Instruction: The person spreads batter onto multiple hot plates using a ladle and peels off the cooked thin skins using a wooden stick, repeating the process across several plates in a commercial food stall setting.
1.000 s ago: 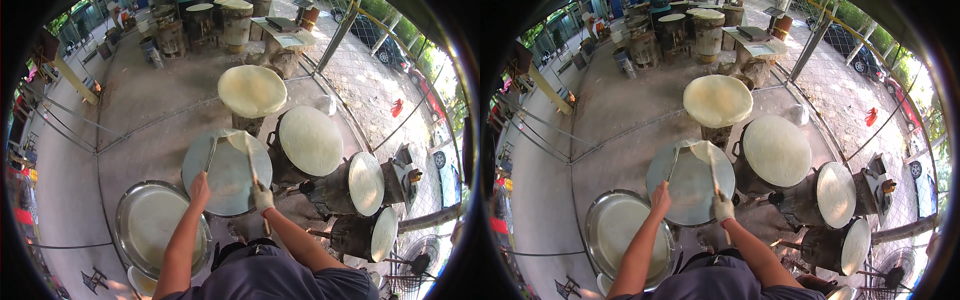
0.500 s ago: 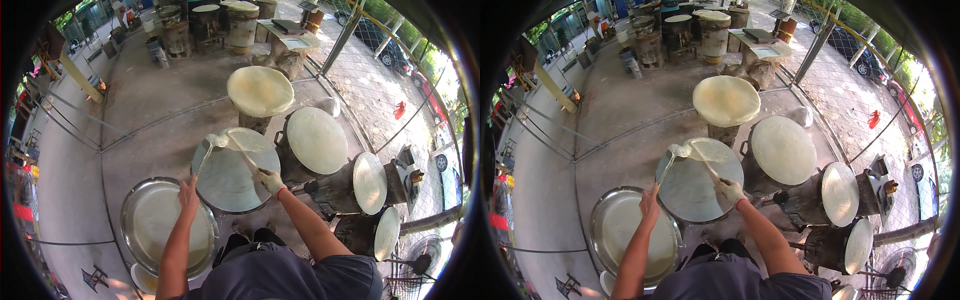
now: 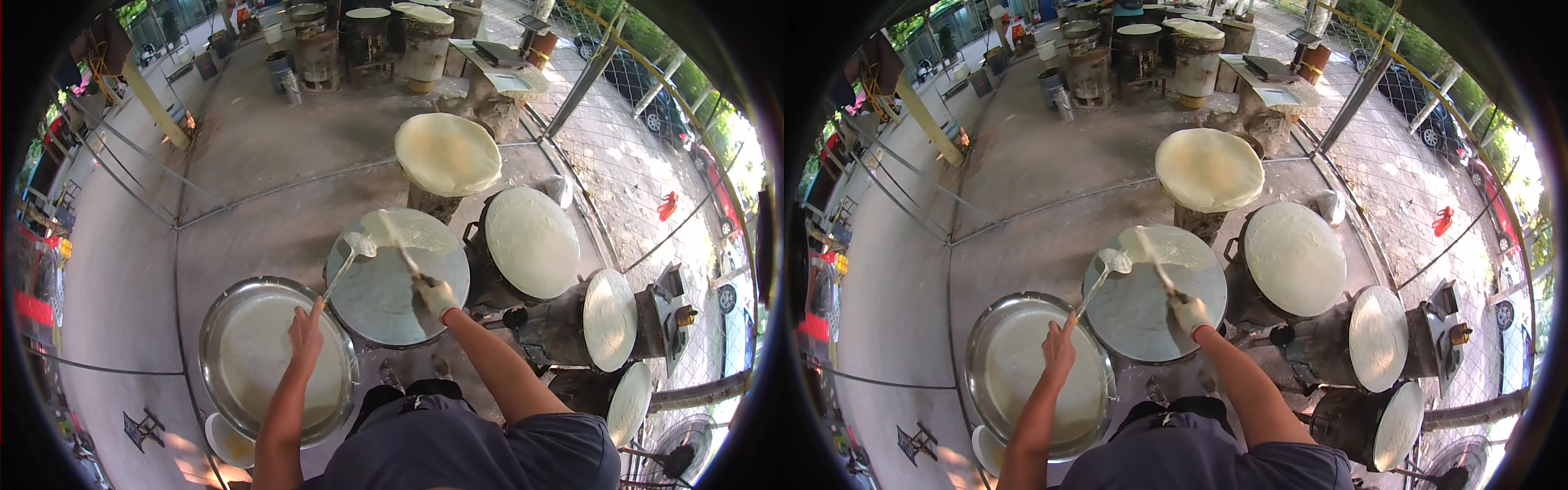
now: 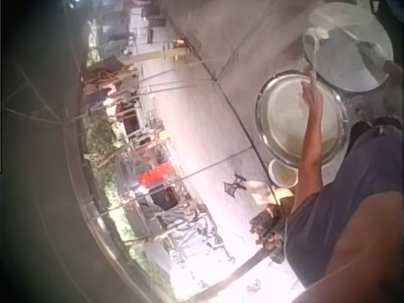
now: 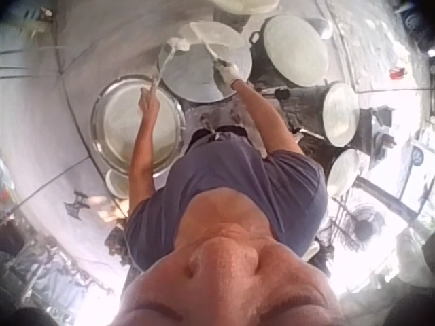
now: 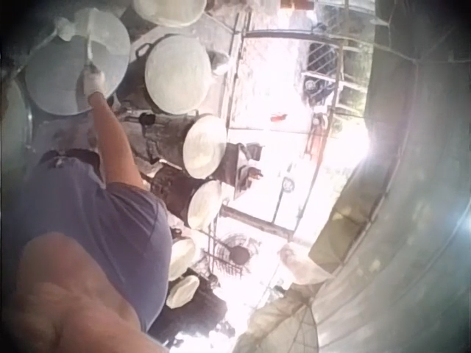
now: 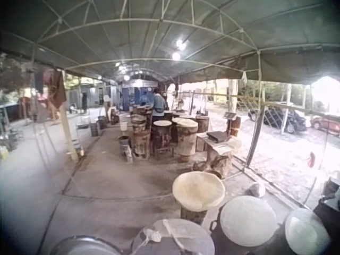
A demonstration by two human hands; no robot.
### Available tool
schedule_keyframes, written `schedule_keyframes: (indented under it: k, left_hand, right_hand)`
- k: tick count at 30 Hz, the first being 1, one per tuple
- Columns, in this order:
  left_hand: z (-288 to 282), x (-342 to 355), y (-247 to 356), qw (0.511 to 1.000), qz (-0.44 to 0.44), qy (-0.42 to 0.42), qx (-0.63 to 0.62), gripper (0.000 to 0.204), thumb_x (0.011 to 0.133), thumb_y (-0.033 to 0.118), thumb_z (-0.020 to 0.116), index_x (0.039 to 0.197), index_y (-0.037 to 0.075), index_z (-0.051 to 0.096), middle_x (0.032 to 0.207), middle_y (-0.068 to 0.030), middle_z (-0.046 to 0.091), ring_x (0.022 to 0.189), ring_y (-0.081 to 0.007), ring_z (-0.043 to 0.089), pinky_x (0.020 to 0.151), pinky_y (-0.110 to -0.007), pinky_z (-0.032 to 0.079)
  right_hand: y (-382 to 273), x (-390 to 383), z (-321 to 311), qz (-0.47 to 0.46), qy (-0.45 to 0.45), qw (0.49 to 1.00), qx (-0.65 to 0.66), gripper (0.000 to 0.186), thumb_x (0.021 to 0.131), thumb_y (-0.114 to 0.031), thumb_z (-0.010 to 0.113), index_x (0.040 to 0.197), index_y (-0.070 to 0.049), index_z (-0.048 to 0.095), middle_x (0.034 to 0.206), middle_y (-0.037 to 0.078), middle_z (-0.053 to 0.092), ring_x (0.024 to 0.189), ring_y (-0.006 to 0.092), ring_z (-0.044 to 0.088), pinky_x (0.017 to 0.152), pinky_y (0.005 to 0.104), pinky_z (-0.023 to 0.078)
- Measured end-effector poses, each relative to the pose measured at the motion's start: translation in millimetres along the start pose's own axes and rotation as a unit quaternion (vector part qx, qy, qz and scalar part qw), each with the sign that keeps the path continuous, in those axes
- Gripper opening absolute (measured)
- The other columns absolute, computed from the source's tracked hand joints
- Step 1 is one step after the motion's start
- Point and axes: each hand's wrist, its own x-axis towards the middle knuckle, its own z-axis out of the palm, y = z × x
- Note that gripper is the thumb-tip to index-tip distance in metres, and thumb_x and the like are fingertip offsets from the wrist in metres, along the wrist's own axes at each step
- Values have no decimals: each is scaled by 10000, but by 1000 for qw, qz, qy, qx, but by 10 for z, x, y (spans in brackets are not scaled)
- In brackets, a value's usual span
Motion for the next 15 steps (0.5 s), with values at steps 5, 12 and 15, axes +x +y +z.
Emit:
schedule_keyframes:
  k: [5,12,15]
  left_hand:
    - [95,-417,-242,996,-83,-7,-10,707,780,-49,523,1376,315,415,996,-126,453,829,-318,565,734,-433,485]
    - [202,-770,-24,979,-138,68,-132,661,765,-52,533,1352,246,464,921,-140,486,822,-318,563,736,-410,470]
    - [284,-891,17,948,-81,203,-233,595,776,-46,534,1343,124,468,888,-128,537,814,-283,560,746,-402,466]
  right_hand:
    - [-652,-260,-434,44,-134,990,-10,328,851,-237,645,1124,-55,667,808,22,671,636,63,555,584,237,457]
    - [-384,179,-207,-15,-232,971,-59,322,860,-241,630,1118,-49,660,755,14,624,595,103,516,546,265,426]
    - [-463,187,-557,28,-267,962,-44,318,860,-269,645,1125,-95,665,739,-5,608,563,57,495,483,226,380]
